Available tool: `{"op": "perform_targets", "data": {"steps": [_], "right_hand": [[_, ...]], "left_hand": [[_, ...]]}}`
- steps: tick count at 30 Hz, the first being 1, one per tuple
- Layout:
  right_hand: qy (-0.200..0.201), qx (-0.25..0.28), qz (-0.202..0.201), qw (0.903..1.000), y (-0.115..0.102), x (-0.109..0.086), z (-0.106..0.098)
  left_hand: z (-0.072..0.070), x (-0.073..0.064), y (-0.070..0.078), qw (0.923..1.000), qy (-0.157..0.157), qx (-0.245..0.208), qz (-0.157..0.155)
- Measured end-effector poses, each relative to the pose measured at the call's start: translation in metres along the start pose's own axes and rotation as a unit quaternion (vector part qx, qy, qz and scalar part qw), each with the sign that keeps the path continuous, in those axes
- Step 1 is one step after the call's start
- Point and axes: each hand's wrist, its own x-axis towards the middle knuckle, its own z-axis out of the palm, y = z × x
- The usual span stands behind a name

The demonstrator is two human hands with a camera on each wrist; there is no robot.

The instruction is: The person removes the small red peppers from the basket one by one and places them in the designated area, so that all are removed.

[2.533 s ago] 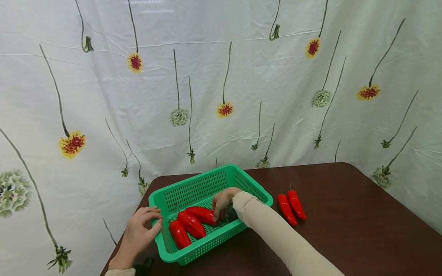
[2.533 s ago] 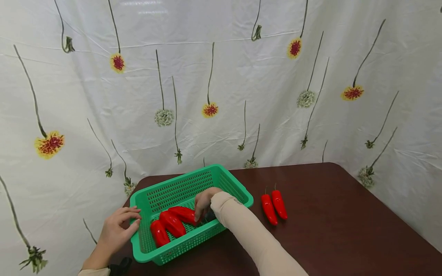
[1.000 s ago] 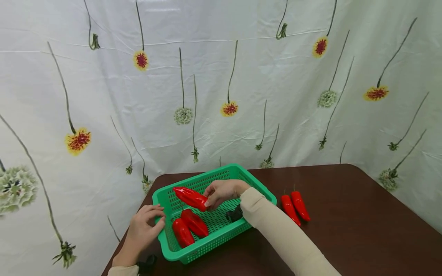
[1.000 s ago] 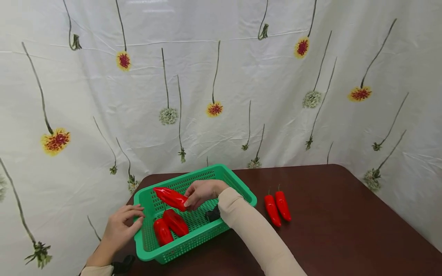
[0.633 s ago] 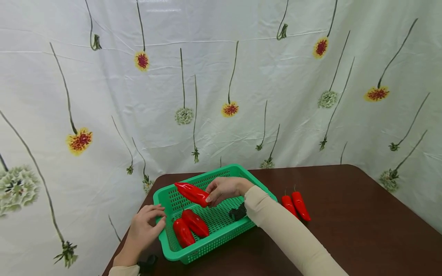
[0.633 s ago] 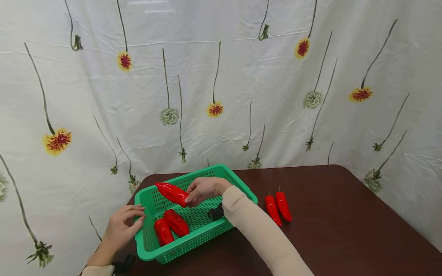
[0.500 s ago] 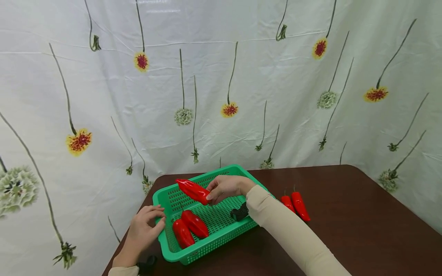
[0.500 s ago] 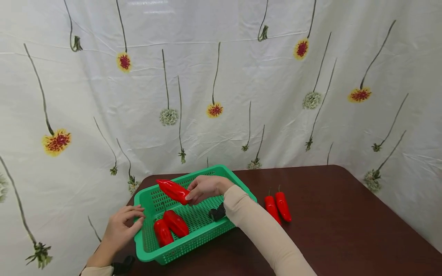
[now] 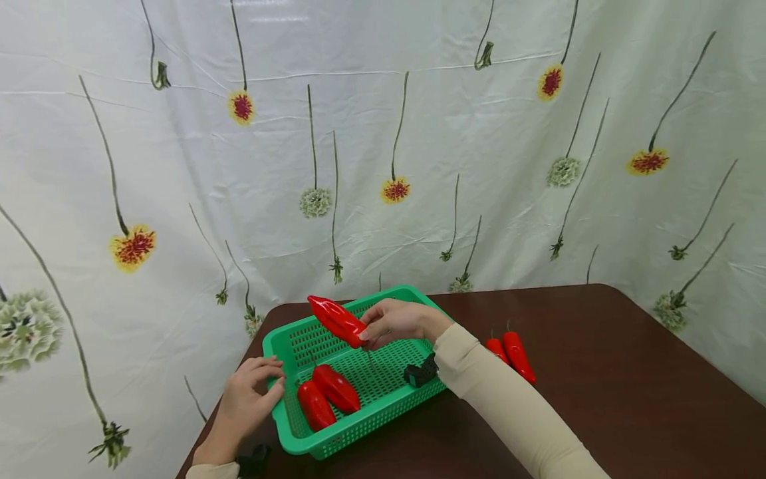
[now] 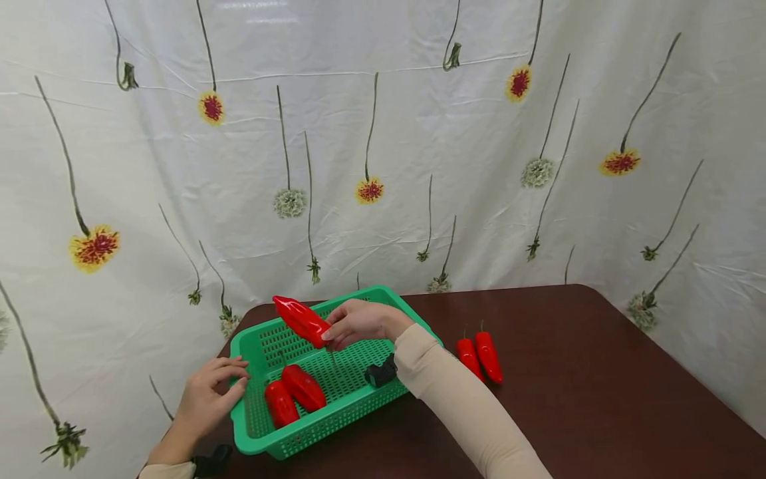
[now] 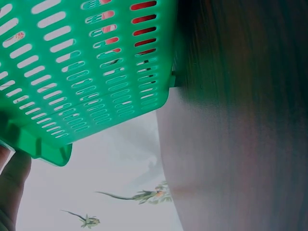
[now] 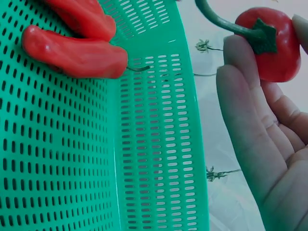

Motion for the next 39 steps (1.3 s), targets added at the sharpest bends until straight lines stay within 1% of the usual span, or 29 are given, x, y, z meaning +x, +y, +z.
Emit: {"op": "perform_targets", "data": {"steps": [6,11,19,25,30,39], "right_hand": [[0.009,0.012,-0.022,0.9996,0.001,-0.006,0.0],[0.014,0.035,-0.035,0.9987,0.0,-0.011,0.003],[0.023,0.048,-0.055,0.9971,0.0,-0.019,0.008],[0.029,0.064,-0.075,0.9947,0.0,-0.028,0.009],[0.038,0.071,-0.081,0.9934,0.002,-0.033,0.009],[0.058,0.088,-0.076,0.9915,0.01,-0.042,0.012]], "left_hand": [[0.001,0.0,0.001,1.0,-0.002,-0.001,-0.004],[0.0,0.0,0.0,0.9999,-0.004,0.001,-0.009],[0.001,0.0,-0.001,1.0,0.0,-0.002,-0.001],[0.002,0.0,-0.001,1.0,-0.002,0.002,-0.005],[0.002,0.0,0.0,1.0,-0.002,0.003,-0.009],[0.002,-0.001,0.0,0.9999,-0.005,0.006,-0.011]]}}
